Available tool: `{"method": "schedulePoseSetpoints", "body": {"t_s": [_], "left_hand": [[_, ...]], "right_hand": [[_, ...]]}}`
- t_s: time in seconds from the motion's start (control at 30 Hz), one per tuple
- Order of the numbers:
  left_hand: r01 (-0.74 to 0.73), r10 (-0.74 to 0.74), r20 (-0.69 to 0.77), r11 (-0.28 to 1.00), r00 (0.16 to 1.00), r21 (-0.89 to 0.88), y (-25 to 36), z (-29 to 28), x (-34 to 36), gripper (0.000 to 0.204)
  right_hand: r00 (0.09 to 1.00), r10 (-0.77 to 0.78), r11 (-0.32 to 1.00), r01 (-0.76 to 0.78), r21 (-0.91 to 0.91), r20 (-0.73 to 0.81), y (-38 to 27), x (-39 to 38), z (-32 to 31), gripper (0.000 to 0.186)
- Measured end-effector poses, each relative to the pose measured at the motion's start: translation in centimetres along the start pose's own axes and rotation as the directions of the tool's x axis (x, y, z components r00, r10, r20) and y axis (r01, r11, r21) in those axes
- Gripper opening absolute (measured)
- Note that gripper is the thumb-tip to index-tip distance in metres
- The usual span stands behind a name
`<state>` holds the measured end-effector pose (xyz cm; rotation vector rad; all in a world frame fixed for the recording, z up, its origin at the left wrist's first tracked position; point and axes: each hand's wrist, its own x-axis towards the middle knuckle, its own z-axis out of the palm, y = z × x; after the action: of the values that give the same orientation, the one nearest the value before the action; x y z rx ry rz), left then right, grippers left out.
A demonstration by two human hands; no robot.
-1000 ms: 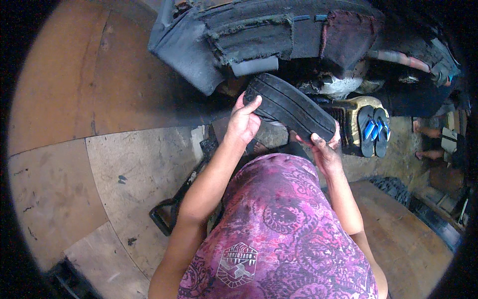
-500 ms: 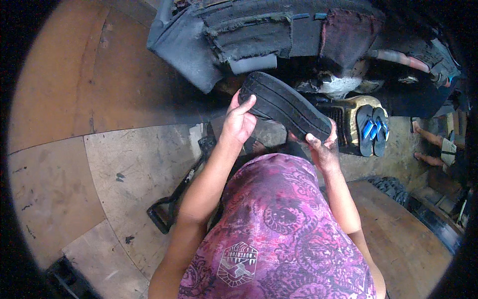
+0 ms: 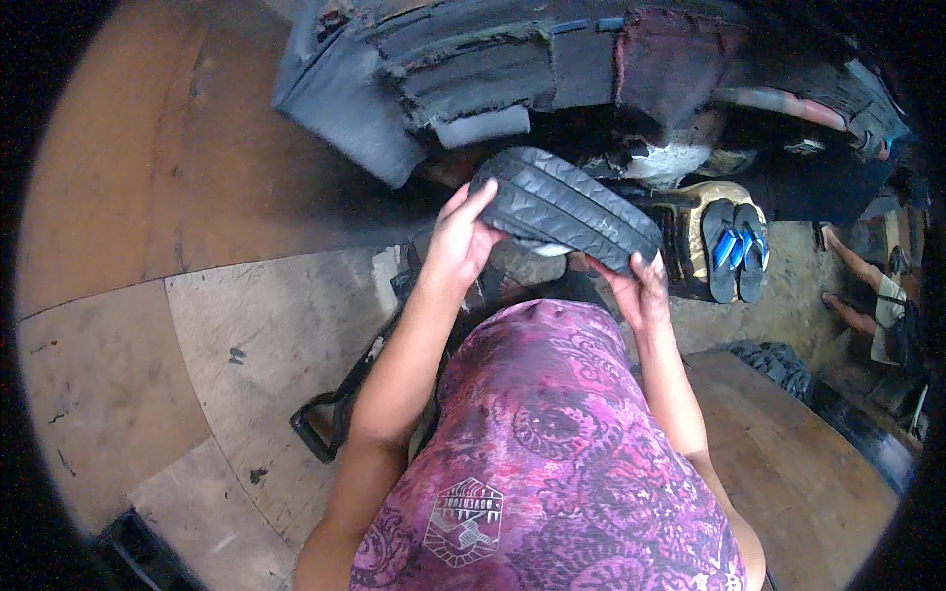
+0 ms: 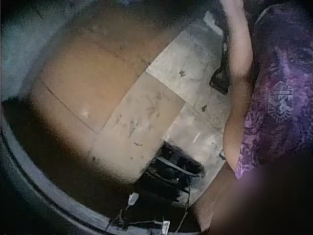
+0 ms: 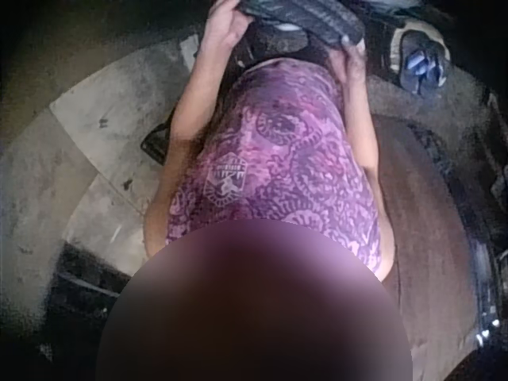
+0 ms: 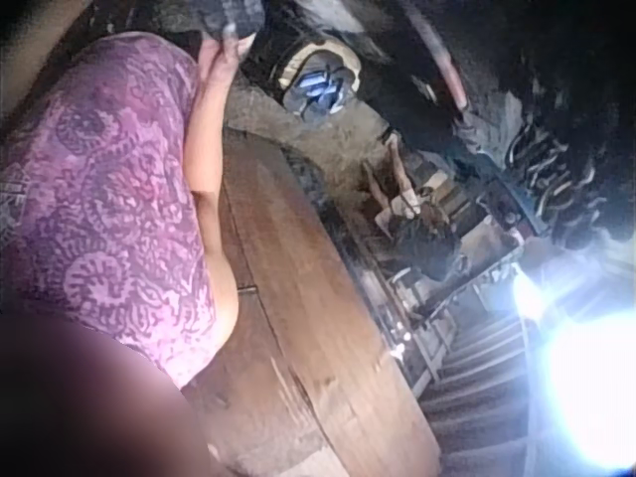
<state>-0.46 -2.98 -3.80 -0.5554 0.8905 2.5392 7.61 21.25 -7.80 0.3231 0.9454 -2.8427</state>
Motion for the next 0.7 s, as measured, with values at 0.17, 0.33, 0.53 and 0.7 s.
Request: {"method": "schedulePoseSetpoints", "body": {"t_s": [0.17, 0.33, 0.53, 0.7], "left_hand": [[-0.088, 0.084, 0.025, 0.970, 0.996, 0.229, -1.9, -1.3, -4.6, 0.046], [-0.253, 0.295, -0.149, 0.936, 0.944, 0.245, -2.7, -1.4, -8.0, 0.051], [-0.356, 0.509, -0.246, 0.806, 0.825, 0.474, -3.3, -2.9, -14.3, 0.052], [-0.003, 0.392, -0.390, 0.708, 0.833, 0.706, -6.7, -5.9, -15.1, 0.053]], "right_hand": [[0.972, 0.137, 0.949, -0.074, 0.307, -0.189, 1.2, 6.2, 0.4, 0.025], [0.957, 0.286, 0.920, -0.259, 0.294, -0.050, 4.8, 10.1, 4.6, 0.021], [0.867, 0.486, 0.836, -0.497, 0.231, 0.108, 6.7, 9.9, 10.4, 0.022], [0.919, 0.335, 0.937, -0.302, -0.174, 0.209, 6.2, 8.8, 11.3, 0.026]]}}
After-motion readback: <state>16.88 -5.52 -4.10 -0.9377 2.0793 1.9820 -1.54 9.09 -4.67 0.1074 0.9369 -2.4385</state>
